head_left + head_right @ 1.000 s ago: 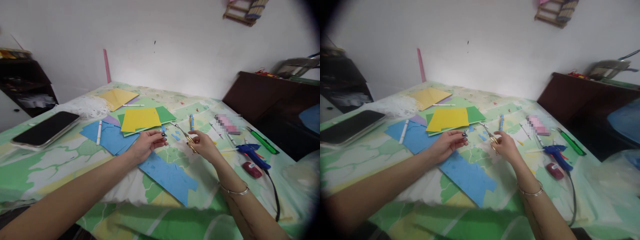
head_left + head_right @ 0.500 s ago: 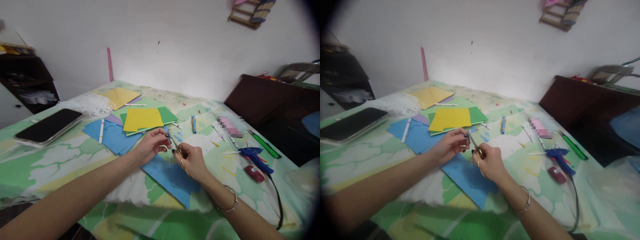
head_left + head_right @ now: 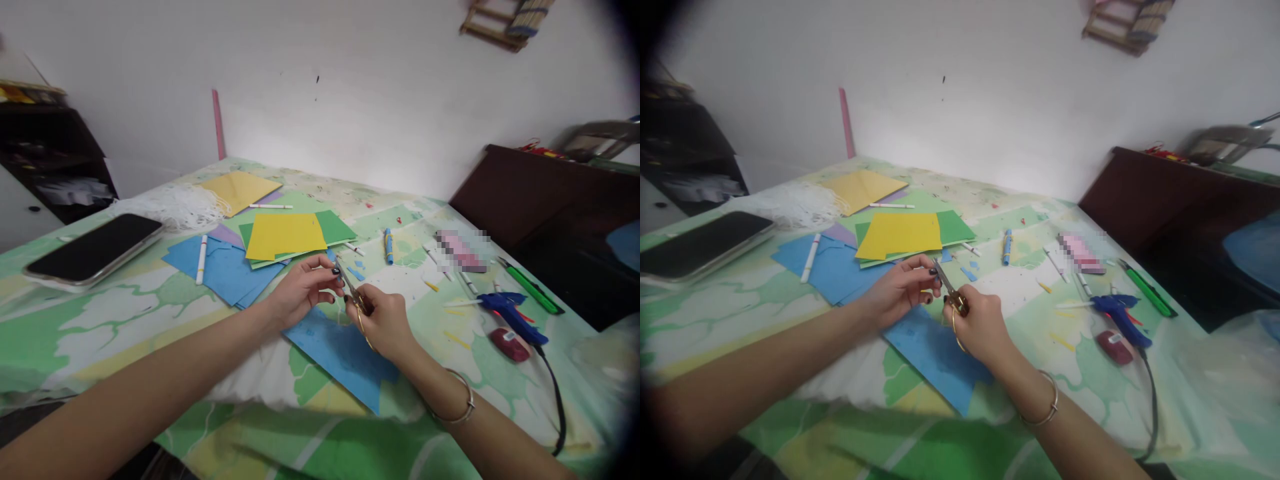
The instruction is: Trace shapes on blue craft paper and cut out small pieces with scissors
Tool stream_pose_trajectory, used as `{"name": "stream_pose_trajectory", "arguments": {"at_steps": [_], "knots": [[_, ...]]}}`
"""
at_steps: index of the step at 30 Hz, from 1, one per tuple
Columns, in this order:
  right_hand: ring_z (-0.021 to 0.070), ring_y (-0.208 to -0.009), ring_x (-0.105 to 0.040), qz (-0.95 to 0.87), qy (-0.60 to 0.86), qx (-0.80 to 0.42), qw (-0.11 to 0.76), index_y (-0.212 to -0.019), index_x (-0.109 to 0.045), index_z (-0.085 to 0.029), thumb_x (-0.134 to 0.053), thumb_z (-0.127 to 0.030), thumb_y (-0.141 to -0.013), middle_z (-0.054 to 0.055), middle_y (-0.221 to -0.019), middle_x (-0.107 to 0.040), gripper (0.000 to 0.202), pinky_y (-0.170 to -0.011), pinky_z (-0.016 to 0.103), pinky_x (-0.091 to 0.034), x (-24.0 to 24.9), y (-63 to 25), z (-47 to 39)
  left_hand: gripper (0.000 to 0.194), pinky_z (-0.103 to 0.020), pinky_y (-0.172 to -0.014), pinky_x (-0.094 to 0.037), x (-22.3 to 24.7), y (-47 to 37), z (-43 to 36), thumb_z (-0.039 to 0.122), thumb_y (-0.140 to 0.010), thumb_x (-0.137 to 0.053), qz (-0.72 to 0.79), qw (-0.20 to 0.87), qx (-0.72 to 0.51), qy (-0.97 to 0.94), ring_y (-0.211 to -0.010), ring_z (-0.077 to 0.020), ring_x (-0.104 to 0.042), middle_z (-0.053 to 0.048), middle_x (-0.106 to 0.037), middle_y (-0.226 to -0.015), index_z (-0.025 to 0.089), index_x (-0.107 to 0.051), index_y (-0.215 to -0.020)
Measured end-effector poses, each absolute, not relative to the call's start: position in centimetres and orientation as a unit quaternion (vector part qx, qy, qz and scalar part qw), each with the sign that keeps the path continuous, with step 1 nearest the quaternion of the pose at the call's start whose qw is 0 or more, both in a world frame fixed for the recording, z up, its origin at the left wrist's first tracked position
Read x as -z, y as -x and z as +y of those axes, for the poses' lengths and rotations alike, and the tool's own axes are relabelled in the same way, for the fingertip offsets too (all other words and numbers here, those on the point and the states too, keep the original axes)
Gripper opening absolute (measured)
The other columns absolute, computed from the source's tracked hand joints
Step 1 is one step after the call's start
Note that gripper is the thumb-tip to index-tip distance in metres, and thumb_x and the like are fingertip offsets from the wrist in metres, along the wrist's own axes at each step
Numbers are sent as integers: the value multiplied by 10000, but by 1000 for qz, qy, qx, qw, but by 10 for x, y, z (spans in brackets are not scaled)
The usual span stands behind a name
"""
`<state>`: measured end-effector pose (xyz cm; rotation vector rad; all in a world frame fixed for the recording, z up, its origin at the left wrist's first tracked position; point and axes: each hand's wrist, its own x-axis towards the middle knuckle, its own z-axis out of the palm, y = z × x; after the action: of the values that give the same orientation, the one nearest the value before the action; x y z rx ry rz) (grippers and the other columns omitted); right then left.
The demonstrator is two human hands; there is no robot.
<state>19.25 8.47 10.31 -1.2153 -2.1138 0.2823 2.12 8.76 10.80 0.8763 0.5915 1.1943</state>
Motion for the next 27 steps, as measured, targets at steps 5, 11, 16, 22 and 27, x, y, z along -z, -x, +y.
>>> {"name": "stream_pose_trajectory", "arguments": {"at_steps": [5,11,16,22,27], "knots": [[85,-422,-369,-811,469,-100,336,-591,-499,-185,-539,-262,-738,-43,-461,-458,171,-463,200,-278,-102,-193,84,155,-168,-510,-449,-109,-22,87,189,-729,-669,267,698,-535,-395,-608,-101,-614,15,-613,-677,176,-521,-774],[86,-413,-371,-810,472,-91,337,-581,-493,-190,-536,-271,-745,-41,-456,-464,188,-459,201,-279,-102,-192,85,156,-169,-516,-454,-110,-22,86,190,-733,-668,266,696,-536,-398,-609,-104,-621,12,-628,-676,173,-517,-765],[88,-413,-360,-809,473,-83,340,-571,-491,-192,-533,-271,-747,-41,-453,-456,197,-464,206,-282,-101,-192,84,151,-165,-530,-458,-109,-22,87,193,-740,-665,263,695,-534,-403,-622,-105,-631,5,-643,-679,172,-519,-769],[84,-422,-355,-810,474,-85,334,-585,-505,-183,-541,-264,-736,-42,-462,-461,175,-470,203,-280,-102,-193,85,147,-165,-508,-459,-107,-21,89,203,-765,-645,259,698,-529,-408,-621,-133,-664,-21,-680,-702,173,-504,-793],[83,-427,-340,-810,476,-88,331,-571,-501,-179,-543,-274,-734,-44,-454,-441,193,-469,201,-277,-102,-195,86,137,-166,-529,-482,-109,-21,87,195,-771,-638,273,697,-521,-410,-613,-125,-668,-31,-694,-712,169,-505,-791]]}}
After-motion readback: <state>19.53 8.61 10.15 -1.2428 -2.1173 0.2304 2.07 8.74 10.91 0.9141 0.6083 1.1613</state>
